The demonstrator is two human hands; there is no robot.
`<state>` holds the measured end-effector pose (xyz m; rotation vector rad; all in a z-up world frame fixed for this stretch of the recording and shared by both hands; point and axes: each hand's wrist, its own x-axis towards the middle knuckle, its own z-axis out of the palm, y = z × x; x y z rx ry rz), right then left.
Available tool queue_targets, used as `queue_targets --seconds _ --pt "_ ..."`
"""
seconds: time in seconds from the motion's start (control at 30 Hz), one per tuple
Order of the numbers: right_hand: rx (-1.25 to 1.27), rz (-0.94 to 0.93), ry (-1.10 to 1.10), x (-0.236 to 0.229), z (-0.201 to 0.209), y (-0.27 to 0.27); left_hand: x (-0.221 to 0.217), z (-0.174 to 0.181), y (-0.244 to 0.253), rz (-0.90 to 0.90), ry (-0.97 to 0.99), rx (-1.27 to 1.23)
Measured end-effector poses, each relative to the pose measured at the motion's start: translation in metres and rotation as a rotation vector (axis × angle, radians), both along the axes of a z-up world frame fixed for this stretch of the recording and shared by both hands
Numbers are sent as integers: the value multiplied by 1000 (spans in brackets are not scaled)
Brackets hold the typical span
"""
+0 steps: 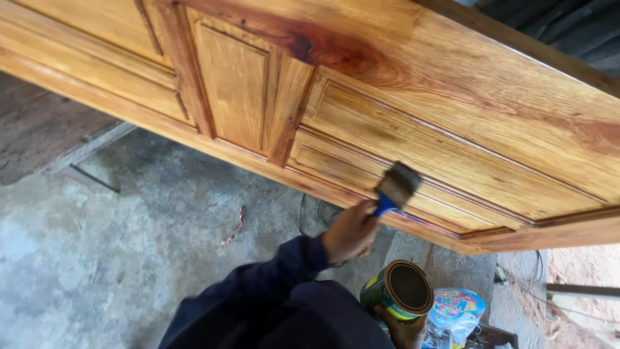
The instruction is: Apply varnish or stain to a wooden stool and a large wooden door using a paintbrush.
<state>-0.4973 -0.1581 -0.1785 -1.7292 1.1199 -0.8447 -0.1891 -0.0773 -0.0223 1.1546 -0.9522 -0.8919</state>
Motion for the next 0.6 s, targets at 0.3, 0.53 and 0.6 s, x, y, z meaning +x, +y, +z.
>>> queue_targets --seconds 0.3,0.53,0.6 --pt "61 34 -51 38 10 30 84 59 90 348 296 -29" --pt "10 59 -61 43 7 28 123 79 85 364 206 -81" --pt "25 55 -77 43 13 28 129 88 79 368 175 -87"
